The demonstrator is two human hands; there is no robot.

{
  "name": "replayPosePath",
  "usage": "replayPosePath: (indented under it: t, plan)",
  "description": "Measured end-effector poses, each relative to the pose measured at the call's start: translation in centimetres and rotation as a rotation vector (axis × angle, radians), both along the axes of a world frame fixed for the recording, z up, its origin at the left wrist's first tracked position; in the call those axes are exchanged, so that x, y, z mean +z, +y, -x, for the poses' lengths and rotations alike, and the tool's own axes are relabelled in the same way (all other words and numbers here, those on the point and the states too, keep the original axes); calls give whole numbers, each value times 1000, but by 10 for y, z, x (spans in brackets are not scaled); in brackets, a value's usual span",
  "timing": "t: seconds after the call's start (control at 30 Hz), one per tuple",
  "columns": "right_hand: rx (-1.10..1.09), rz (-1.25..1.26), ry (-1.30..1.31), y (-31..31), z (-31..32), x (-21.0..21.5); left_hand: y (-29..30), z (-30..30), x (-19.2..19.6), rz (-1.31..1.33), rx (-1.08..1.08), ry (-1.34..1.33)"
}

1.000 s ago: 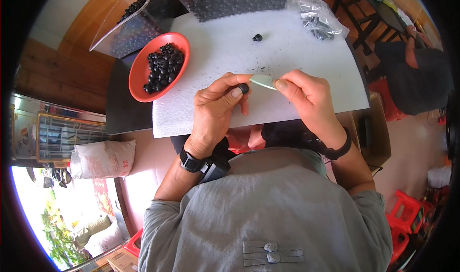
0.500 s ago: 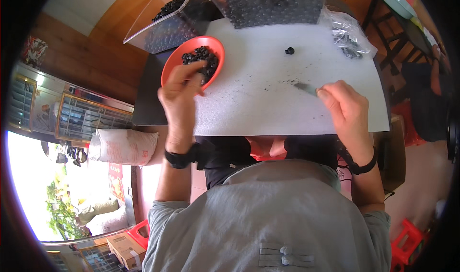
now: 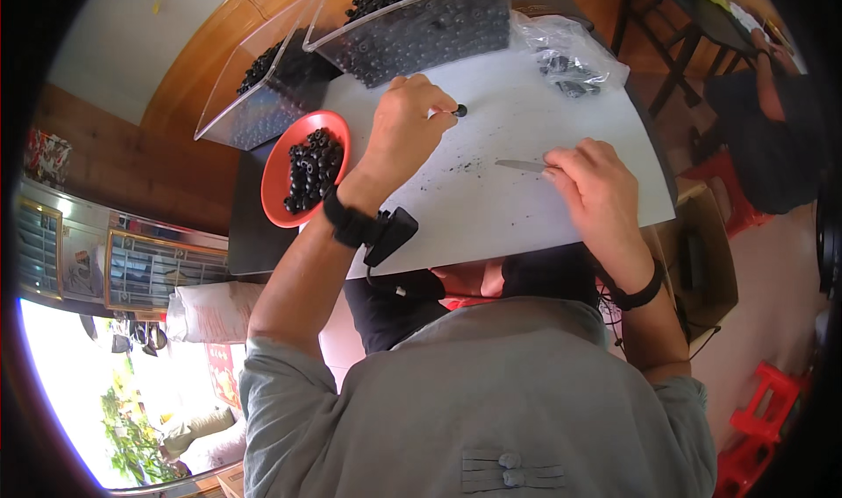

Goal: Sorting and preparing small black objects using a knife and placing them into containers.

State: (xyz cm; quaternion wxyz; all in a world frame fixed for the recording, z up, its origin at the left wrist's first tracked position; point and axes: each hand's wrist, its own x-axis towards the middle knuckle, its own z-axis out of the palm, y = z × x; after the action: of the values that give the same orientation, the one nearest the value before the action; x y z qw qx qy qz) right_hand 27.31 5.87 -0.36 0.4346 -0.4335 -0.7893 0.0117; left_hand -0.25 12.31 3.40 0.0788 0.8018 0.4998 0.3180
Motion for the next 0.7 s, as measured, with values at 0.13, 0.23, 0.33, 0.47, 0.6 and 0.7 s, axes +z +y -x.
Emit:
replayPosePath:
  t: [0.13,0.23,0.33,0.47,0.6,0.7]
  plan:
    - [-20,-21,-4,-3,-2,-4,25,-15,-16,27,-2,150]
    - [-33,-69,-37,-2,-1,-7,36,-15,-28,-49,10,221]
    - [-35,-47,-78,-2,-2,-9,31,-12,-22,-20,-22,196]
    - [-36,-70,-91,-3,-6,-12,-19,-22,21,438,-7,-275]
    - [-10,-39,131,-7,1,-1,-68,-10,28,579,13,-626]
    - [130,240,374,-17,16,16,-92,-2,2,652,-91,-1043]
